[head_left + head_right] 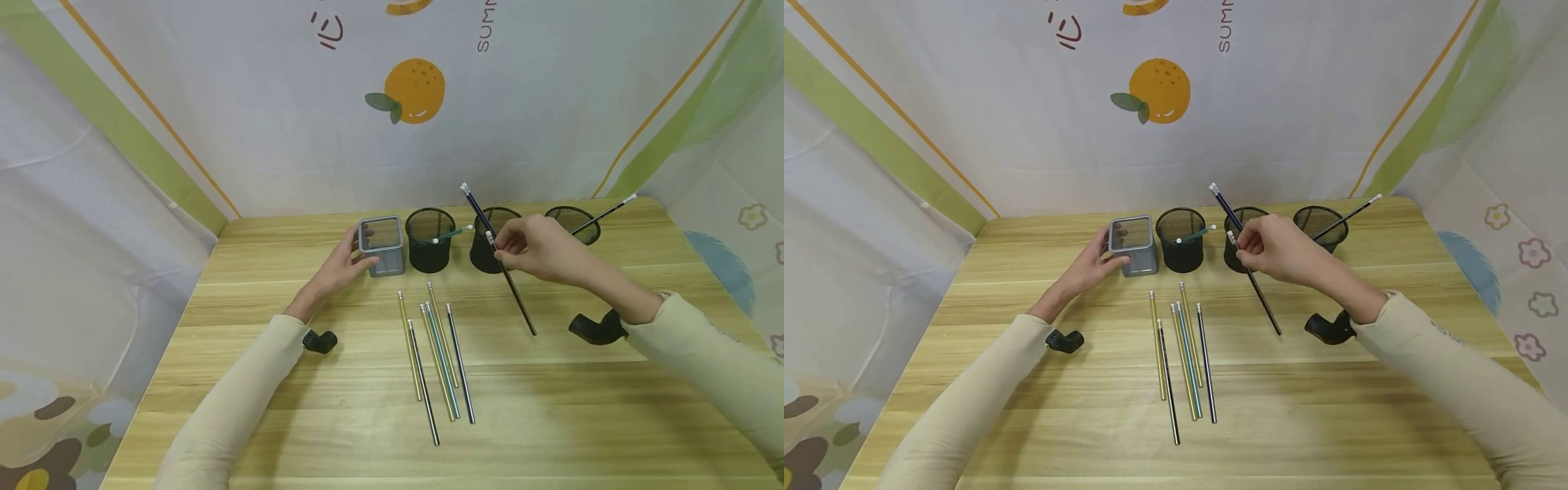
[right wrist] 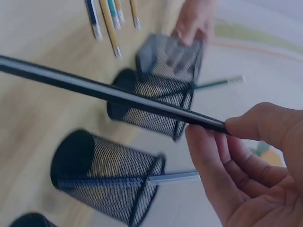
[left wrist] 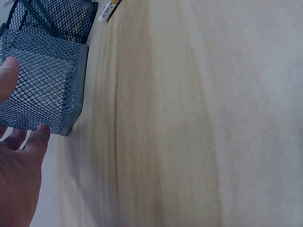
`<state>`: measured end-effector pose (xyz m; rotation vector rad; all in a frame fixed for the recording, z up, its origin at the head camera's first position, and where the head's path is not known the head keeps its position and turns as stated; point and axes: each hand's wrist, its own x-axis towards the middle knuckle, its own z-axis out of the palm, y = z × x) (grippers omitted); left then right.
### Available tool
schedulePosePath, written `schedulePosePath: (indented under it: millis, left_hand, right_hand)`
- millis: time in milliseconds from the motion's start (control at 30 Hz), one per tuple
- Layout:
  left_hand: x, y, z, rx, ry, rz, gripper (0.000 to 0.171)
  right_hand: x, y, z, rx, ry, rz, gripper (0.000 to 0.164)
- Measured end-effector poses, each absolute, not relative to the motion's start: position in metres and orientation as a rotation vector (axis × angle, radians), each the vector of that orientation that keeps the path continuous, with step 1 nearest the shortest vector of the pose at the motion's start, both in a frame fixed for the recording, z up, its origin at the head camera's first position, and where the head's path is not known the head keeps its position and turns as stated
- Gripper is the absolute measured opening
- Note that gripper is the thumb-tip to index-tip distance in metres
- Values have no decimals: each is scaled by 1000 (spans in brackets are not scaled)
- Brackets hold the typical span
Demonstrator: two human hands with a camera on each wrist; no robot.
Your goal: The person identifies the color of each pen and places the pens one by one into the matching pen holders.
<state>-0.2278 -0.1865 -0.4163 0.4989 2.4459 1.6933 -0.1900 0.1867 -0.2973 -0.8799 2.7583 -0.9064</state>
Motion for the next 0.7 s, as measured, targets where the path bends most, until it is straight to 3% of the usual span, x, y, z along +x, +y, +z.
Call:
schedulePosePath:
  millis: [433, 700]
  left_hand:
    - [-226, -187, -416, 488, 2457, 1687, 74]
    - [-226, -187, -416, 480, 2454, 1690, 74]
  right_hand:
    - [-207, 234, -258, -681, 3006, -1214, 12]
    - [-227, 268, -243, -600, 2910, -1814, 7]
